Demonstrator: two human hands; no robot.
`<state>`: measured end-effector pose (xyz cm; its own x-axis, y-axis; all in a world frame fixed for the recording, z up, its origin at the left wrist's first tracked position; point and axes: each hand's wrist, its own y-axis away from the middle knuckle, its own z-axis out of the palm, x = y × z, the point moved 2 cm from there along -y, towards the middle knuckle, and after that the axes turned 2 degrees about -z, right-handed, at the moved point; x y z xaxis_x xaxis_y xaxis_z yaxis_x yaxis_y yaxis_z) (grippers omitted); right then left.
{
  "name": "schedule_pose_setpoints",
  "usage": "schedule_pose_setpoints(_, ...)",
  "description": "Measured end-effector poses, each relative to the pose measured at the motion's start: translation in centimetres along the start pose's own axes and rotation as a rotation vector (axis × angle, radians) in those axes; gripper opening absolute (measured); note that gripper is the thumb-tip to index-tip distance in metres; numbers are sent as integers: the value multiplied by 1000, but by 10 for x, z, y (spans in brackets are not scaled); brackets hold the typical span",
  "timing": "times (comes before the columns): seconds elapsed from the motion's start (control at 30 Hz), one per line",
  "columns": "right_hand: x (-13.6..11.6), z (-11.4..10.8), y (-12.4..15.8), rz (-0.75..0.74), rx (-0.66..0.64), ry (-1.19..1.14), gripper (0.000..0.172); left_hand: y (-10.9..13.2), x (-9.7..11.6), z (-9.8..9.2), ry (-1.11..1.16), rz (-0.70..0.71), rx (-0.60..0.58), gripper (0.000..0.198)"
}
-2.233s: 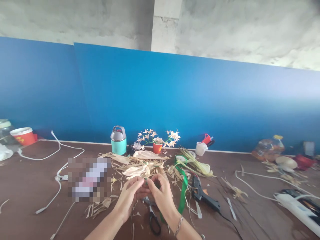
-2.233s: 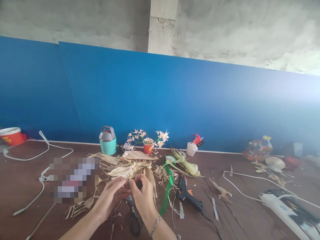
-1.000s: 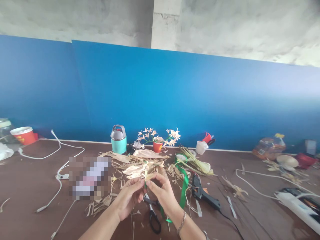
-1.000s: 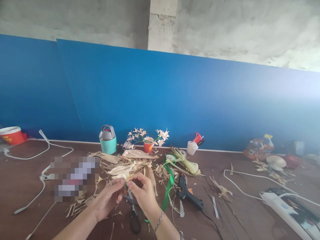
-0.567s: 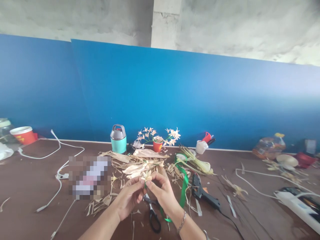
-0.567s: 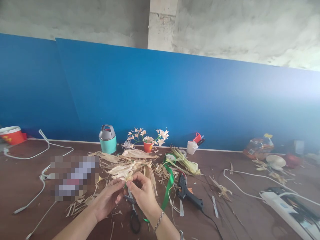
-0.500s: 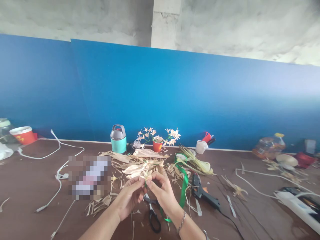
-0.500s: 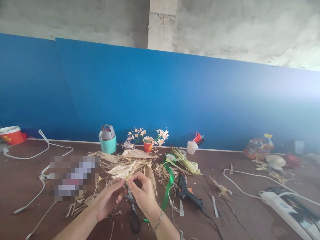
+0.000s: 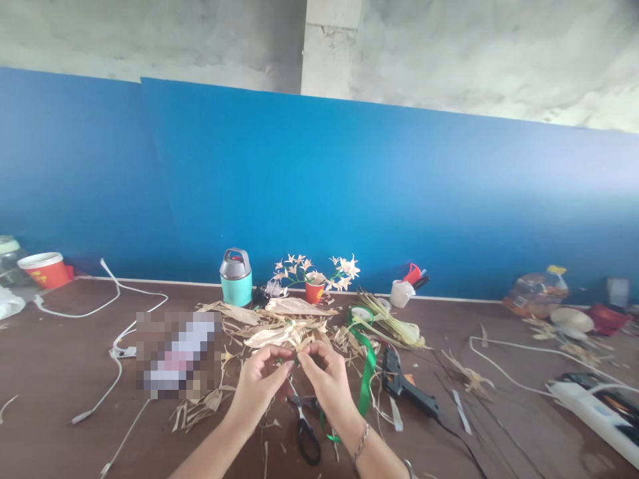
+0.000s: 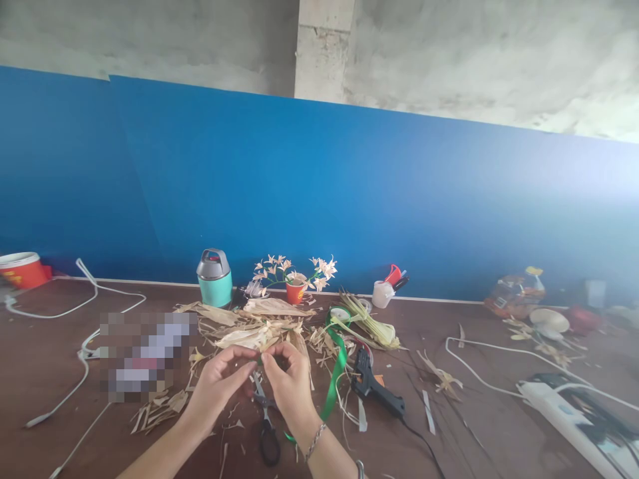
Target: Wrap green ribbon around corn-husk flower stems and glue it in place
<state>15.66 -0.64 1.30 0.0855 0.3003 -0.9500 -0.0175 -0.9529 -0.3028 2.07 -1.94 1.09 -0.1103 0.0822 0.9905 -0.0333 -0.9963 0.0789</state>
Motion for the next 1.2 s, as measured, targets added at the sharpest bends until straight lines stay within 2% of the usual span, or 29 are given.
schedule_pose_setpoints(0.2, 5, 1, 2, -10, 37, 49, 15, 4, -10, 0, -191, 198, 160, 20)
schedule_pose_setpoints(0.4, 5, 4, 5, -3, 38, 77, 13, 3, -18, 2, -203, 200, 114, 23)
schedule_pose_setpoints(0.57, 5, 5, 5, -25, 38, 84, 13, 2, -18, 5, -120, 206, 21, 27)
schedule_pose_setpoints(0.9, 1, 7, 6, -27, -4, 71, 13, 1, -8, 2, -109, 173, 101, 21)
schedule_pose_setpoints(1.2, 0, 5, 6, -10, -55, 49, 11, 4, -4, 6, 39, 54, 43, 23)
